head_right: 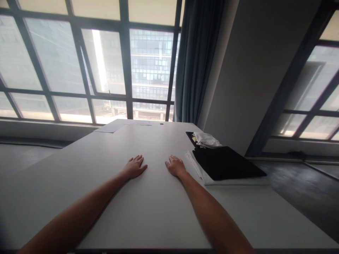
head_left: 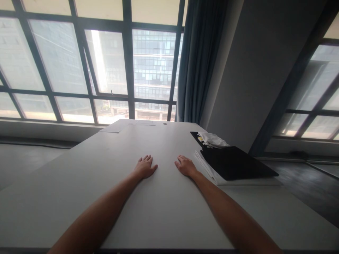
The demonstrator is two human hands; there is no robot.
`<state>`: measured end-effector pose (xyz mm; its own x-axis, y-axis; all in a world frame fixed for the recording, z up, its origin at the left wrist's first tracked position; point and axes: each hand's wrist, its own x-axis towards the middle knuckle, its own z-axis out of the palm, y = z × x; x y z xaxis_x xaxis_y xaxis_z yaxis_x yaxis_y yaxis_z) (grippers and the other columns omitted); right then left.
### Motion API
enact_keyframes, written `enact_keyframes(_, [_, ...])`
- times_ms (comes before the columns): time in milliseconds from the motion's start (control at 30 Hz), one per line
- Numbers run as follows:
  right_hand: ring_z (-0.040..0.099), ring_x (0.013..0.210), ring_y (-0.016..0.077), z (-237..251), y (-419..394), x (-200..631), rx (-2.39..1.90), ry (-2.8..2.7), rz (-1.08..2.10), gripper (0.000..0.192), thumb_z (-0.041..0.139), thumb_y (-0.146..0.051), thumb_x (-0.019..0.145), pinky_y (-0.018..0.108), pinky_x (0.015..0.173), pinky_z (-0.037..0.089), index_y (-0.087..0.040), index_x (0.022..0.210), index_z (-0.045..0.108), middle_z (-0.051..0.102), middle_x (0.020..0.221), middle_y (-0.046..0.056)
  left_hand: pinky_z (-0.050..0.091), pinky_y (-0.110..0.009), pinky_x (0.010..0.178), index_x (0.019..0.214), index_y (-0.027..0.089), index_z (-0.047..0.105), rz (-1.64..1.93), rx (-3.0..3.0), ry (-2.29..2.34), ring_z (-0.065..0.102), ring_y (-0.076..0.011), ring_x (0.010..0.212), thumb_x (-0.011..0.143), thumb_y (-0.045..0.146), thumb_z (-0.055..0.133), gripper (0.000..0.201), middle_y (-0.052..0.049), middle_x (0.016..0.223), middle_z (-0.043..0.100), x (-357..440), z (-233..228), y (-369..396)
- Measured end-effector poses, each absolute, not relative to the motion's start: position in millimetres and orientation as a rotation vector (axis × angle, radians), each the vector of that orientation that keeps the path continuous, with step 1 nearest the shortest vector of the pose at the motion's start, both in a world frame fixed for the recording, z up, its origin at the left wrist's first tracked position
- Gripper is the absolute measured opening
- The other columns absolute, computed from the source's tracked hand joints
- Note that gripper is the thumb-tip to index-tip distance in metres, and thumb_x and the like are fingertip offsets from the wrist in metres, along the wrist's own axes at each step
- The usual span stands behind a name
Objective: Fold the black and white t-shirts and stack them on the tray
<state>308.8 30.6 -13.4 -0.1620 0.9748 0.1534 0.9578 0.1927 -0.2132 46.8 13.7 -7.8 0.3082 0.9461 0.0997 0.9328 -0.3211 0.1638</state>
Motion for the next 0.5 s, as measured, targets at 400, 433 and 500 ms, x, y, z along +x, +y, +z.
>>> enact_keyframes(400, [0.039,0.138,0.0241,-13.3,33.7,313.6,-1.776,-2.231,0.067,0.056,0.041,-0.044,0.095,0.036,0.115,0.025,-0.01,0.138,0.054,0.046,0.148,0.014,0.019,-0.045,0.119,0.147,0.016,0.043,0.301,2.446,1.812,0.026,-0.026,0.147,0.092,0.055,0.037,0.067,-0.013,0.157,0.033,47.7,-4.7,12.7])
enact_keyframes(433, [0.039,0.138,0.0244,-13.1,33.1,313.3,-1.781,-2.238,0.064,0.055,0.041,-0.044,0.095,0.037,0.115,0.025,-0.011,0.138,0.054,0.046,0.148,0.014,0.019,-0.045,0.119,0.147,0.016,0.043,0.297,2.443,1.811,0.026,-0.0258,0.147,0.092,0.054,0.037,0.067,-0.013,0.157,0.033,48.1,-4.5,12.5])
enact_keyframes(500, [0.04,0.138,0.0247,-11.8,31.3,312.2,-1.775,-2.257,0.054,0.054,0.041,-0.043,0.095,0.038,0.114,0.026,-0.013,0.137,0.056,0.047,0.148,0.013,0.02,-0.045,0.119,0.147,0.016,0.043,0.286,2.444,1.807,0.026,-0.0258,0.147,0.092,0.054,0.038,0.067,-0.014,0.157,0.033,48.2,-4.8,12.3])
